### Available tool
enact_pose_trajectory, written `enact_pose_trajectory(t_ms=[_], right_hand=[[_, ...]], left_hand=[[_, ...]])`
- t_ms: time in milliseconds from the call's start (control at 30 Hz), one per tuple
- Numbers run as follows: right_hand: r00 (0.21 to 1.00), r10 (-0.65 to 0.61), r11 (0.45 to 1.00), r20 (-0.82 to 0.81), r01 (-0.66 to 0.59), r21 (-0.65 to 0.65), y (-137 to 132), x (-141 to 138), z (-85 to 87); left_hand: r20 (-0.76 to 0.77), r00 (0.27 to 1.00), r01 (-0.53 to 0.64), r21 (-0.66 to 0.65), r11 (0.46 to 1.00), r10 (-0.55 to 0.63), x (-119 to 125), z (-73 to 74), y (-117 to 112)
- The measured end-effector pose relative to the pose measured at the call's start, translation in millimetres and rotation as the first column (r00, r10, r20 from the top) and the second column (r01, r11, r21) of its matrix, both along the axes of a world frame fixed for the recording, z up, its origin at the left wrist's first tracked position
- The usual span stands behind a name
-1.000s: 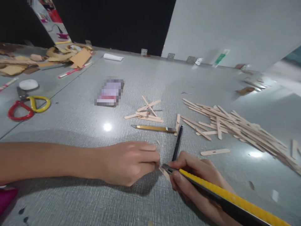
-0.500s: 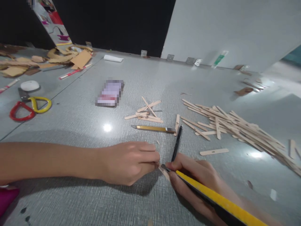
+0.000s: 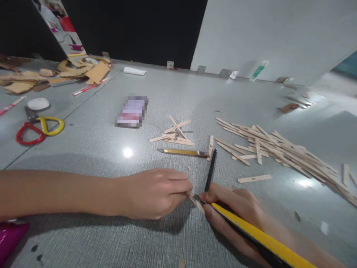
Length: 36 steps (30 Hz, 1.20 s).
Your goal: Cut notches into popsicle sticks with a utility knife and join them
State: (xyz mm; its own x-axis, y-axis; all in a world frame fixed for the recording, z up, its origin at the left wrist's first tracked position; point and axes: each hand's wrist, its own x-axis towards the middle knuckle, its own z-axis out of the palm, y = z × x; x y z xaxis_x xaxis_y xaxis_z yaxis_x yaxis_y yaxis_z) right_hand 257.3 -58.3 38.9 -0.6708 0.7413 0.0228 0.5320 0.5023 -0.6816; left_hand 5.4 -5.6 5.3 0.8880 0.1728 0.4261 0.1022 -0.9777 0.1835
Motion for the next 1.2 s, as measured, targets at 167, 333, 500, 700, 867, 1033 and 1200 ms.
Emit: enact_pose_trajectory(t_ms=[167,333,500,700,867,1033,1200], right_hand=[[1.0,0.004,1.0,0.0,-0.004,0.008,1,2,1.1],[0.998,-0.01,1.0,0.056,0.009,0.018,1,2,2.1],[0.997,-0.017,0.999,0.08,0.014,0.036,1,3,5.9],[0.996,-0.017,1.0,0.086,0.016,0.014,3,3,4.9],[0.995,-0.024,0.999,0.1,0.021,0.029,2,0,10.3],[0.995,-0.085,0.996,0.056,0.085,-0.003,-2,5,4.2],[0.958,-0.271,0.917,-0.098,0.226,-0.328,-8,13,-12.3]], left_hand=[[0.006,1.0,0.014,-0.001,1.0,-0.014,-1,-0.6,1],[-0.016,1.0,0.018,0.013,1.0,-0.018,0,0.3,2],[-0.036,0.999,0.011,0.018,1.0,-0.011,-1,-1.3,3],[-0.026,1.0,0.016,0.017,1.0,-0.016,0,-0.8,3],[-0.024,1.0,0.015,0.009,1.0,-0.014,0,1.9,3],[-0.016,0.999,0.039,0.021,0.999,-0.039,1,2.1,6],[0.044,0.997,0.057,0.046,0.997,-0.059,1,0.5,7]])
